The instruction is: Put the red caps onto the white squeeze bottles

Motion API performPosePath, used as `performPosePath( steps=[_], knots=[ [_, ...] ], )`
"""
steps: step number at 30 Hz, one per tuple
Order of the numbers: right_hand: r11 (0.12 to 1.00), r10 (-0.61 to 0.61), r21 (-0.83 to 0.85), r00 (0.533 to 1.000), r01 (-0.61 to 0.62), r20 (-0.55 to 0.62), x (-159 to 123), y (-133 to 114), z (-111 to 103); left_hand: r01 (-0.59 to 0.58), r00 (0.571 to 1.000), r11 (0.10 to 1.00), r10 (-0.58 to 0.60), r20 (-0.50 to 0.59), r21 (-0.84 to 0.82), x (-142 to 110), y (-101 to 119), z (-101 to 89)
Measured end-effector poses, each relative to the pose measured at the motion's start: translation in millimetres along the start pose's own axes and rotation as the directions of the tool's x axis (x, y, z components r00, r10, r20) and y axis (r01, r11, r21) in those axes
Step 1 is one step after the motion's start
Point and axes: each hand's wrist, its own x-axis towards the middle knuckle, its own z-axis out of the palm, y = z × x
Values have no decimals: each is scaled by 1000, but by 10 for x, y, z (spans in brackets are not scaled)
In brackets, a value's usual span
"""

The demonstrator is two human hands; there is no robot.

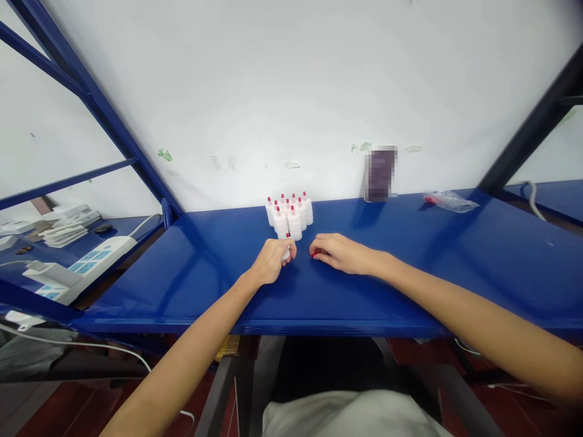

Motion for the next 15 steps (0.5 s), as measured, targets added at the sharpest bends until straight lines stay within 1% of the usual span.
performPosePath(
  steps=[3, 6, 7, 8, 9, 11, 13, 15],
  knots=[
    [992, 32, 128, 988, -13, -153, 46, -57, 92, -7, 1000, 1000, 7, -12, 8, 4, -6, 14],
    [957, 87, 291, 936, 17, -342, 118, -180, 109, -43, 999, 996, 46, -29, 73, 11, 53, 25],
    [941, 101, 335, 918, 37, -384, 147, -225, 103, -49, 998, 994, 53, -37, 98, 11, 78, 26],
    [926, 110, 373, 907, 55, -406, 175, -267, 96, -48, 998, 992, 53, -45, 121, 10, 103, 25],
    [912, 112, 404, 906, 68, -407, 203, -303, 90, -43, 997, 989, 50, -51, 140, 7, 124, 23],
    [895, 96, 438, 923, 84, -373, 249, -352, 90, -40, 997, 986, 49, -53, 165, -3, 156, 13],
    [894, 61, 436, 938, 100, -342, 281, -372, 109, -58, 997, 981, 68, -47, 183, -15, 171, 0],
    [900, 38, 422, 943, 111, -329, 306, -375, 136, -81, 995, 979, 89, -39, 185, -22, 167, -10]
  ],
)
